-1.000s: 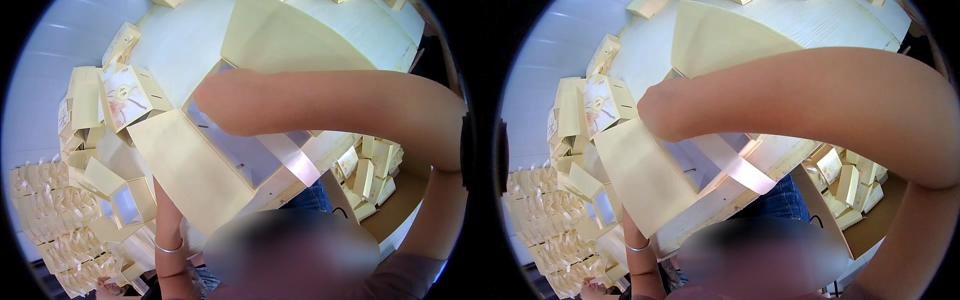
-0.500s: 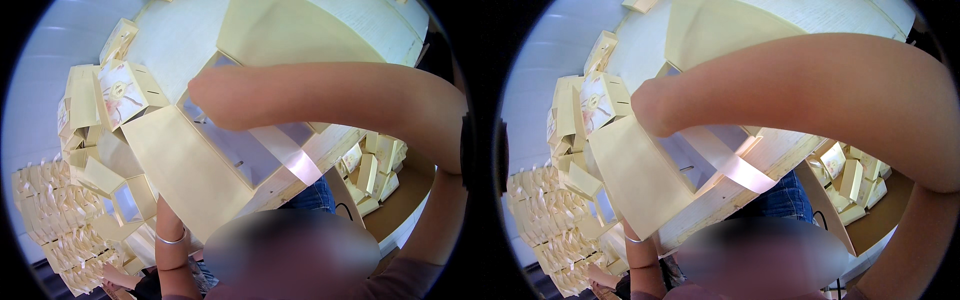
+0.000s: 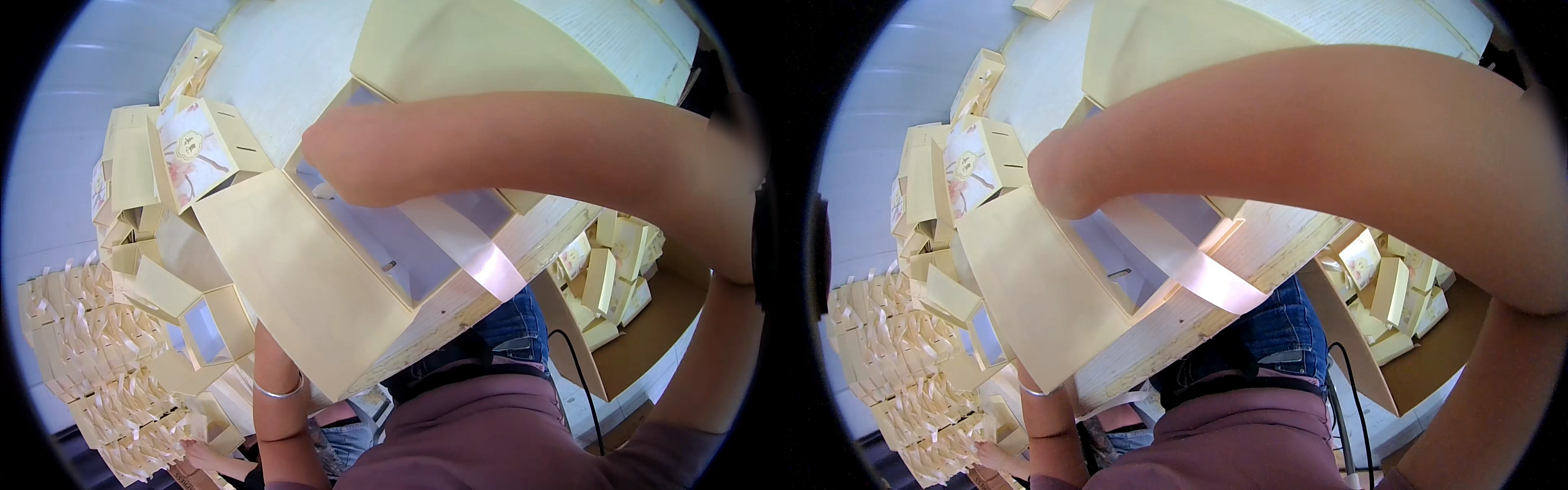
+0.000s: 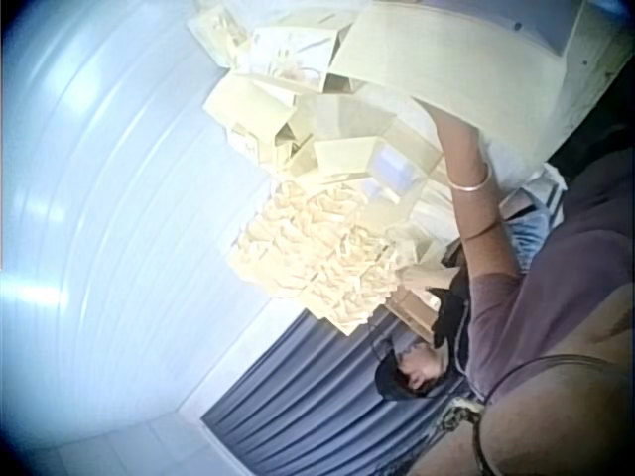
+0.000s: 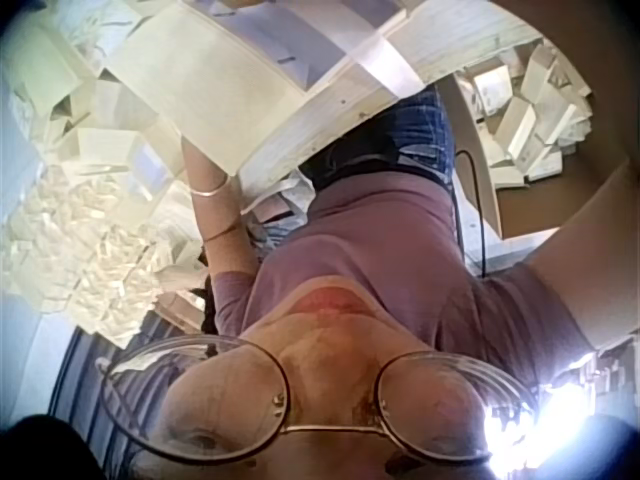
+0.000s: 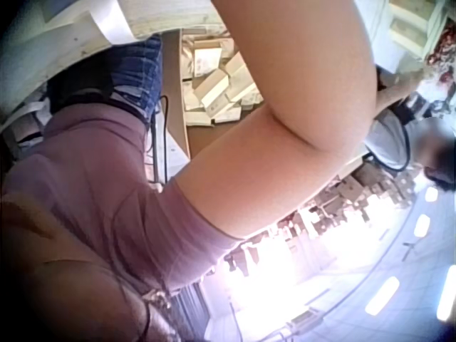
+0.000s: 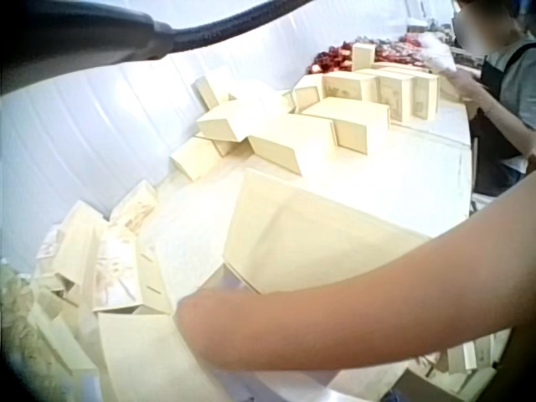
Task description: The person assembles small yellow cardboard boxes by inserting white ribbons into the interior and closing the flaps. The person handles the boxes one at a time, repeatedly opening, inserting, and closing them on a table.
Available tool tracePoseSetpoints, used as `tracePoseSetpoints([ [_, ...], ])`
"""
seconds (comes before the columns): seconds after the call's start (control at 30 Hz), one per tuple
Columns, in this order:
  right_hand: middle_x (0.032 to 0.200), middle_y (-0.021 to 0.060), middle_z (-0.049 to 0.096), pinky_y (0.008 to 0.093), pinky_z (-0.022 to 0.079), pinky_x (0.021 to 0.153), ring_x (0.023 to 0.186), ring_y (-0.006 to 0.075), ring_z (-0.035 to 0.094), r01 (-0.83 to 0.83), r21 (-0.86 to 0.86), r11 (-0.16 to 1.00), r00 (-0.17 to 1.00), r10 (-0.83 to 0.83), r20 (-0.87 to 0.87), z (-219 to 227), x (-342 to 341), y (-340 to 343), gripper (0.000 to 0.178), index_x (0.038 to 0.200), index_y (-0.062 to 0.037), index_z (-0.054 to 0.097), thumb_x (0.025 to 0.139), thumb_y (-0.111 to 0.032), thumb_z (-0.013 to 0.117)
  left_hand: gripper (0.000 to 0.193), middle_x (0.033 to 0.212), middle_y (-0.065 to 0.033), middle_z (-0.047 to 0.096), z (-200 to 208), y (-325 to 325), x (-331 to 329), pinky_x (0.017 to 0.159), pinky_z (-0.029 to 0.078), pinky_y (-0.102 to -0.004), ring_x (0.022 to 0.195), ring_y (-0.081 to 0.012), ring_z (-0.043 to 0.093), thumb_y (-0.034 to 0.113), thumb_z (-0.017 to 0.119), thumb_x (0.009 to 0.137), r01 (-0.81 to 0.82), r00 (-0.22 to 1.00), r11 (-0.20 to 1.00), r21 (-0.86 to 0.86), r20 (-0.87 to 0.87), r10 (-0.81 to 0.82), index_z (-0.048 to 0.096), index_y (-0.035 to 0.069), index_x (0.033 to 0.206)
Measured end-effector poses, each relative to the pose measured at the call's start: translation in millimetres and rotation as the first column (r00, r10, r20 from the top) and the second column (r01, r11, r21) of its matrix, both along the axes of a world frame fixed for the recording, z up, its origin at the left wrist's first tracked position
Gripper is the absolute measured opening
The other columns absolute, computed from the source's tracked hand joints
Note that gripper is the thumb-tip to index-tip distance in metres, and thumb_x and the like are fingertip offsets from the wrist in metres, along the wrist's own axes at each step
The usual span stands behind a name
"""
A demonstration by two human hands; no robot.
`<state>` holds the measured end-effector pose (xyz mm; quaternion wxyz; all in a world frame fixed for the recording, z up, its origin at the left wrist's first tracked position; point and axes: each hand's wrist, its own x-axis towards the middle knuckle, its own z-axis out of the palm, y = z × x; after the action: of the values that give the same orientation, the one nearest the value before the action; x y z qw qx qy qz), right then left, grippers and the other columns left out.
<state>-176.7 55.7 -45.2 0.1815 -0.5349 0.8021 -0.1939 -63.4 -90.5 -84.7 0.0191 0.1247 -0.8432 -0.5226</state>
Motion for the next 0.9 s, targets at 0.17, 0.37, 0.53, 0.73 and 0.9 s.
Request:
tracePoseSetpoints([
  [0.17,0.073,0.0231,0.058,0.0381,0.045,0.054,0.062,0.0343,0.057,0.055,-0.010,0.998,0.961,-0.051,0.272,-4.0,1.9,-3.8,0.020,0.083,0.0084,0.056,0.066,0.004,0.045,0.027,0.096,-0.0089,0.059,-1.8,0.5,-2.1,0.069,0.047,-0.0281,0.084,-0.0146,0.057,0.017,0.047,0.084,-0.022,1.000,0.998,0.060,0.007,0.021,0.051,-0.001,0.105],
  [0.37,0.070,0.0164,0.058,0.0279,0.045,0.058,0.060,0.0230,0.058,0.335,0.046,0.941,0.289,-0.149,0.946,6.4,14.3,17.6,0.054,0.117,0.0046,0.036,0.066,0.000,0.051,0.028,0.097,-0.0094,0.059,4.3,0.8,2.4,0.070,0.047,-0.0286,0.085,-0.0153,0.057,0.018,0.046,0.085,-0.181,0.983,0.920,0.348,0.080,0.163,0.050,-0.001,0.106],
  [0.53,0.096,0.0177,0.052,0.0315,0.038,0.082,0.097,0.0245,0.047,0.672,-0.641,0.371,0.242,0.708,0.664,23.7,24.6,115.0,0.058,0.125,0.0044,0.027,0.069,0.003,0.042,0.029,0.099,-0.0099,0.059,9.3,-2.5,2.6,0.070,0.048,-0.0291,0.086,-0.0159,0.058,0.018,0.045,0.085,-0.315,0.949,0.604,0.732,0.244,0.200,0.050,-0.001,0.107],
  [0.73,0.134,0.0217,0.021,0.0443,0.010,0.107,0.128,0.0312,0.010,0.502,-0.865,-0.013,0.662,0.649,0.375,56.0,-20.2,211.4,0.063,0.128,0.0049,0.020,0.067,0.009,0.037,0.021,0.099,-0.0173,0.054,-25.6,-43.0,9.7,0.089,0.041,-0.0395,0.094,-0.0258,0.053,0.012,0.038,0.084,-0.212,0.972,0.298,0.931,0.169,0.162,0.049,-0.005,0.091],
  [0.9,0.105,0.0177,0.054,0.0384,0.035,0.096,0.107,0.0249,0.047,0.568,-0.821,0.059,0.785,-0.337,0.519,73.5,-55.0,272.6,0.022,0.102,0.0041,0.052,0.084,-0.007,0.048,0.012,0.099,-0.0203,0.051,-19.3,-66.2,34.6,0.094,0.035,-0.0478,0.103,-0.0333,0.045,0.011,0.043,0.080,-0.158,0.921,0.087,0.984,0.115,0.372,0.046,0.000,0.078],
])
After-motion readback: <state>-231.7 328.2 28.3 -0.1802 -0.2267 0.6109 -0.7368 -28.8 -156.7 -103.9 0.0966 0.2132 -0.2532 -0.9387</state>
